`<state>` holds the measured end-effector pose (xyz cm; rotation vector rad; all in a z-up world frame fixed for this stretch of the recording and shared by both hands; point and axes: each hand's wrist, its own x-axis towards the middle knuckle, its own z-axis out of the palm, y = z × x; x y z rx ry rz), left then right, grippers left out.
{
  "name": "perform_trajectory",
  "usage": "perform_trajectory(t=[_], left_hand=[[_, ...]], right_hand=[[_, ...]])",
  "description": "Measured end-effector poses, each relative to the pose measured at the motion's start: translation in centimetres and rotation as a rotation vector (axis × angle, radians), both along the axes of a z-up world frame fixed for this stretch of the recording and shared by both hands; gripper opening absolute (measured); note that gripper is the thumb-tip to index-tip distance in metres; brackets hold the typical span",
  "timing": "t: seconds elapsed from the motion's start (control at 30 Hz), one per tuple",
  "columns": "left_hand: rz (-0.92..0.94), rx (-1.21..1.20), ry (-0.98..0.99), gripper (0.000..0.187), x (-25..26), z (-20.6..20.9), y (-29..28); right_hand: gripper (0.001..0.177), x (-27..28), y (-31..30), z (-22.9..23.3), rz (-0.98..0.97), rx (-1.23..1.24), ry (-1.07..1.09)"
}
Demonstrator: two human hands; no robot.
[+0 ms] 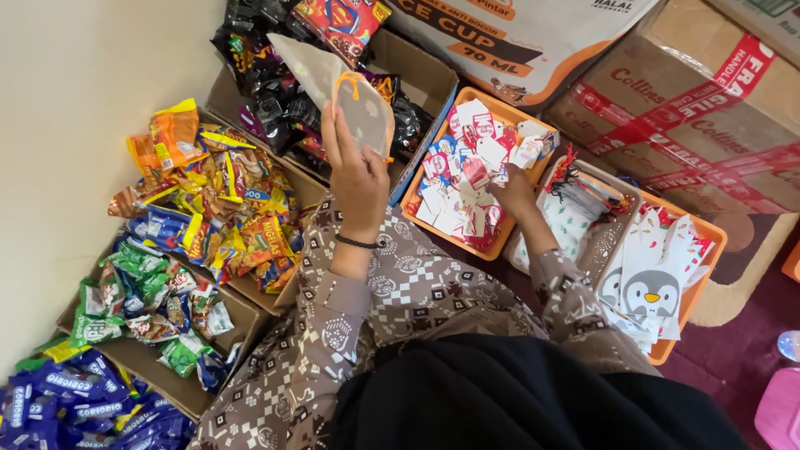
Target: The person sits on the floor and packs various snack items into small transparent bags. They select items from nearby boxes, place them into the bags, and tie the bags with colored strings. The completed bags are placed into a cardboard box.
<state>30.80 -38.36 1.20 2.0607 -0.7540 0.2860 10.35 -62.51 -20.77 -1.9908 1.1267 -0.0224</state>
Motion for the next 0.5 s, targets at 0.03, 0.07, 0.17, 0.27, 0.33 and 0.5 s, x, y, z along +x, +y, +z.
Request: perform_trajectory(t=[0.03,0.07,0.17,0.27,0.33,0.5], left_hand=[[0.001,0.003,0.003,0.062,0.1,0.0,0.0],[-0.006,0.002,0.011,0.062,0.2,0.0,0.0],[-0.010,0.005,0.021,0.062,0.4,-0.3,-0.1],[0.000,-0.002,0.037,0.061,0.1,-0.4,-0.1],[0.003,-0.014,0.051,0.060,0.0,-0.4,-0.1],[-0.028,-0.003,0.064,0.063,-0.1,-1.4,-0.1]], right_hand=[[0.070,0.6,0.8,0.3,0.001,0.003,0.003],[0.086,1.1,1.7,0.5,0.018,0.012,0.165],[0.105,2.0,4.9,2.3,0.100,-0.006,0.313],[0.098,2.2,6.5,-0.6,0.199,-0.133,0.353],[0.089,2.3,6.8,-3.1,0.233,-0.231,0.404],[0.048,1.6,6.6,-8.5,0.231,-0.355,0.369]])
